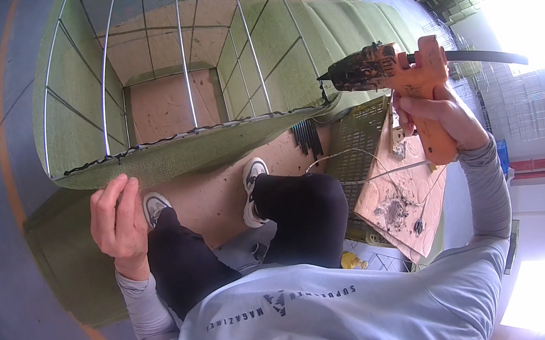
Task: The recorder is assembling a foam-covered bin by gluing green foam sheets onto a wire cage frame using a hot glue gun.
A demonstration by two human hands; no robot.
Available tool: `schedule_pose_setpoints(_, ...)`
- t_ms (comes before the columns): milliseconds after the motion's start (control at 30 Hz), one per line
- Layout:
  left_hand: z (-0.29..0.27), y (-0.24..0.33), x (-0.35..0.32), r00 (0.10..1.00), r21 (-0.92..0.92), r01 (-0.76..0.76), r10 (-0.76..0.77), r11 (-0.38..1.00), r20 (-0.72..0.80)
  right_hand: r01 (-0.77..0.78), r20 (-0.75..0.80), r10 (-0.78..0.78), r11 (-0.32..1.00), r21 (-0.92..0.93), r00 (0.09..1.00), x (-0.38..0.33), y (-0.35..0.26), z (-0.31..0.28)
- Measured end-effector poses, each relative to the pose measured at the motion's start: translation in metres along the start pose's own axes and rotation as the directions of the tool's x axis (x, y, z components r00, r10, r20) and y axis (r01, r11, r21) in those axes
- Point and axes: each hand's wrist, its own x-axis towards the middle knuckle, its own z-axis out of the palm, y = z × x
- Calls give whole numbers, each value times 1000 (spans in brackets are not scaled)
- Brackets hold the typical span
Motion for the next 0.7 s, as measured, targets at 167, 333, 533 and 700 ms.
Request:
schedule_pose_setpoints(167,-1,0,-2,1000,3,8,-8,1000,11,15,-27,-15,1000,15,1000,3,-1,-1)
schedule_pose_setpoints(333,-1,0,1,1000,7,5,-5,1000,9,-11,6,12,999,-42,1000,4,-2,-3)
schedule_pose_setpoints(533,-1,1,1,1000,11,7,-7,1000,11,-9,-14,9,999,-50,1000,15,-3,-5)
schedule_pose_setpoints(700,-1,1,2,1000,4,8,-8,1000,11,10,-20,-11,999,-42,1000,19,-7,-2)
